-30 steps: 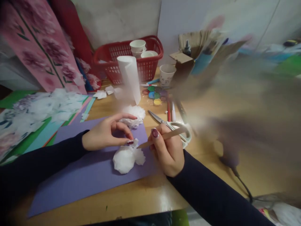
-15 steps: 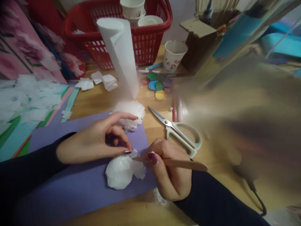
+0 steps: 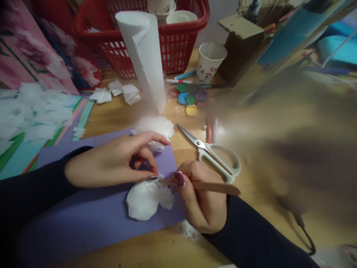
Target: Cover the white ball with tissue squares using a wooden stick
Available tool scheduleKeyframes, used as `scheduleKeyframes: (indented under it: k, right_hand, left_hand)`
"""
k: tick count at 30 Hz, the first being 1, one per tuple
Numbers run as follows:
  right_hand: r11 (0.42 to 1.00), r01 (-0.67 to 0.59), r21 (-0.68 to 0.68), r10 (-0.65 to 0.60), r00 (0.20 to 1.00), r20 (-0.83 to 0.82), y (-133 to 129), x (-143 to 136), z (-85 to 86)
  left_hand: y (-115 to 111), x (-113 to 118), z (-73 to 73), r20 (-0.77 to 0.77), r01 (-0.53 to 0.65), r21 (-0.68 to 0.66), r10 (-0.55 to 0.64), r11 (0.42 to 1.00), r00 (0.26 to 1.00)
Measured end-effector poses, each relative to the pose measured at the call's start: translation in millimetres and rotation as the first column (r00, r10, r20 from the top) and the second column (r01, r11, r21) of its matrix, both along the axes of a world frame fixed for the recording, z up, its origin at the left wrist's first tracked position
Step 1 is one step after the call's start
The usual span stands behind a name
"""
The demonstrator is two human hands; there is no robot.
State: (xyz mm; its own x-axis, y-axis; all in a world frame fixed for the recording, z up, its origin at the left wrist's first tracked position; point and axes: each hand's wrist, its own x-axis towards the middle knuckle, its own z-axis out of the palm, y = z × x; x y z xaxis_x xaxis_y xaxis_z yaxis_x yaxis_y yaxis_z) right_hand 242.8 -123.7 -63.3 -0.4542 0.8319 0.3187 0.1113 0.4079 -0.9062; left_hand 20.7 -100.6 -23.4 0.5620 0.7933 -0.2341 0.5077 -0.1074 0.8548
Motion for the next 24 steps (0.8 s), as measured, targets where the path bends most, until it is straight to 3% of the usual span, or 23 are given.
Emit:
scheduleKeyframes:
  k: [7,24]
  right_hand:
    - [1.0,-0.018,-0.024,0.02,0.998,0.065,1.3,-0.7,0.5]
    - [1.0,-0.022,0.006,0.021,0.984,0.175,2.6,-4.3,2.3]
  left_hand:
    - [2.9,0.9,0.8,-0.003,0.049,0.006,-0.049,0.999,0.999]
    - [3.9,-0.6,-2.6,-0.014,0.038,-0.016,-0.038,0.999,0.999]
